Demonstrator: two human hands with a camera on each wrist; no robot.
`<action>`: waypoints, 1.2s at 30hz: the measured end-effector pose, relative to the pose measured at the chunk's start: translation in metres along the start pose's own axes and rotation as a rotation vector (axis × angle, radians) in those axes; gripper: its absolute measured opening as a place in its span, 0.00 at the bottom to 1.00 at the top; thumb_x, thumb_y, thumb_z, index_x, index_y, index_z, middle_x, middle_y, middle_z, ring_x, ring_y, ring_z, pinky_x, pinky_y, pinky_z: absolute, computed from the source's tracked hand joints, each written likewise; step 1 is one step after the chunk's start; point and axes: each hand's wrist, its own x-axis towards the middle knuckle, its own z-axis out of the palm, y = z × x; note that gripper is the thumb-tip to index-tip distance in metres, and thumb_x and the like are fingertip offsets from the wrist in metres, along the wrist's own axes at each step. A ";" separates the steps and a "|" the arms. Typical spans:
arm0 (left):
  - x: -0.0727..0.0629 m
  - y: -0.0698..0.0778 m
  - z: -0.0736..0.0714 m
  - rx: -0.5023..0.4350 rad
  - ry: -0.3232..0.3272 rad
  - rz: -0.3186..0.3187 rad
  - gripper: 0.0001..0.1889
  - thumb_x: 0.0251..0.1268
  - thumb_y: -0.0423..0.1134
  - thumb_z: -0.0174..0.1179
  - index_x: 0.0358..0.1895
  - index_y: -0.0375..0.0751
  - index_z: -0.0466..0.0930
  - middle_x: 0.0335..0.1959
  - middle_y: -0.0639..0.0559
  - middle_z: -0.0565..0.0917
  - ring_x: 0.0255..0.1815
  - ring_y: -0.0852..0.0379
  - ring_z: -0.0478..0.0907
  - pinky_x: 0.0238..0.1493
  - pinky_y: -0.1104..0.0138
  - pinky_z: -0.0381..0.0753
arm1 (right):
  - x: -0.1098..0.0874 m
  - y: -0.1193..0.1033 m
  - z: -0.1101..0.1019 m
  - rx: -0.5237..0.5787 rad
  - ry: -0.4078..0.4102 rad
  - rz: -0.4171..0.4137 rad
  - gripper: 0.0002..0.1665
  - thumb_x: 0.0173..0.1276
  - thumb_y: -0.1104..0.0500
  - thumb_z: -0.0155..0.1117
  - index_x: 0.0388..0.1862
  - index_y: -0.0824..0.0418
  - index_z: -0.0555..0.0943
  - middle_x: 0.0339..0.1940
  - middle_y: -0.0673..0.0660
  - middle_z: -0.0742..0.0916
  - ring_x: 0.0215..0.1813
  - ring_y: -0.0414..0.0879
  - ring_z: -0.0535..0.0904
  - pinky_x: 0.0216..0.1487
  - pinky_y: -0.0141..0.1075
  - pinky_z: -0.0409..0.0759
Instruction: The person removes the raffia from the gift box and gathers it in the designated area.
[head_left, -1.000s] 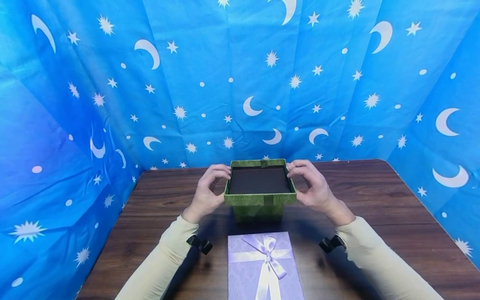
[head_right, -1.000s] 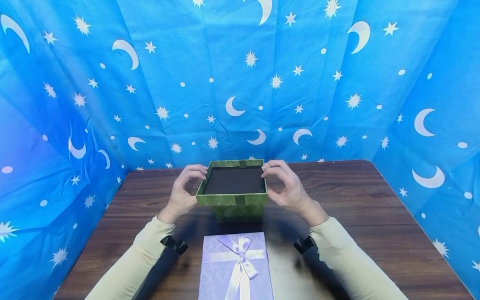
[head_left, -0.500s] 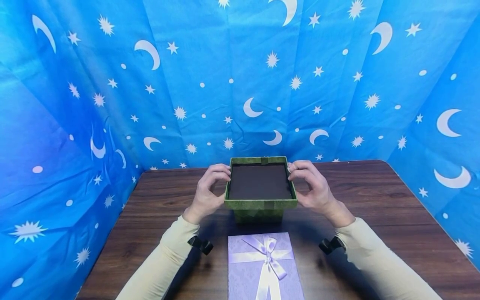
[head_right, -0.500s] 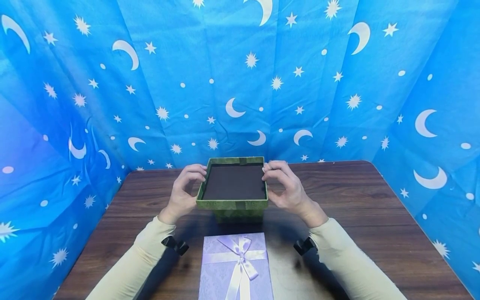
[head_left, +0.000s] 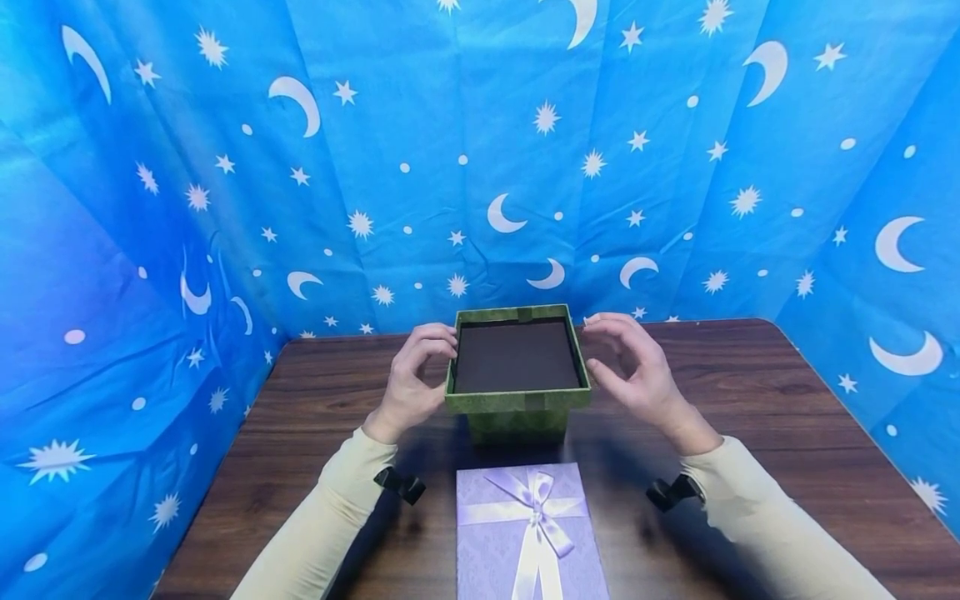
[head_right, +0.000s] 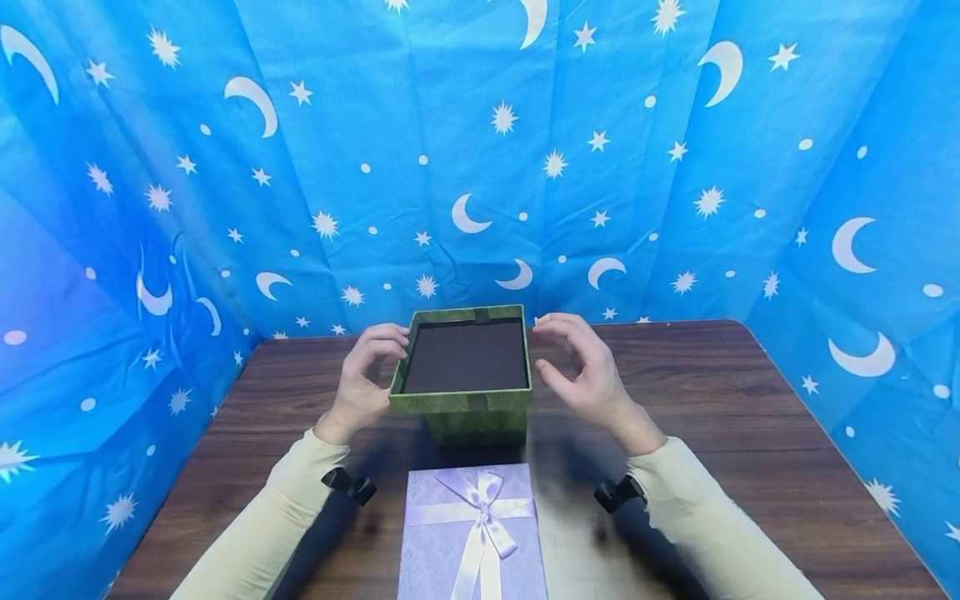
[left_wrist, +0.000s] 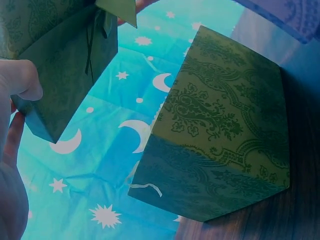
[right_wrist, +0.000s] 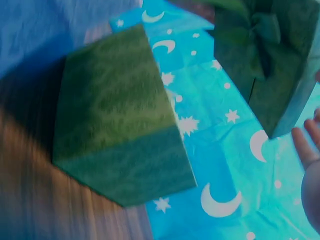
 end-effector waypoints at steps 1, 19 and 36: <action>0.000 0.000 0.000 0.002 -0.001 0.001 0.18 0.43 0.21 0.70 0.39 0.32 0.76 0.44 0.32 0.75 0.55 0.37 0.71 0.62 0.58 0.75 | -0.001 -0.002 0.000 0.009 0.020 0.070 0.25 0.53 0.84 0.59 0.53 0.79 0.74 0.51 0.74 0.77 0.57 0.48 0.77 0.61 0.30 0.78; -0.002 -0.002 0.005 0.069 0.004 0.039 0.18 0.39 0.18 0.69 0.36 0.31 0.76 0.42 0.32 0.76 0.51 0.33 0.71 0.63 0.60 0.73 | 0.007 -0.020 0.002 0.526 0.123 0.820 0.19 0.75 0.61 0.55 0.58 0.70 0.68 0.45 0.53 0.84 0.42 0.42 0.83 0.48 0.33 0.85; -0.003 -0.002 0.006 0.080 -0.009 0.031 0.16 0.45 0.22 0.69 0.39 0.34 0.77 0.44 0.35 0.77 0.55 0.37 0.72 0.63 0.58 0.73 | 0.008 -0.016 0.003 0.786 0.063 0.983 0.12 0.76 0.59 0.50 0.46 0.60 0.81 0.38 0.53 0.88 0.39 0.44 0.85 0.44 0.36 0.86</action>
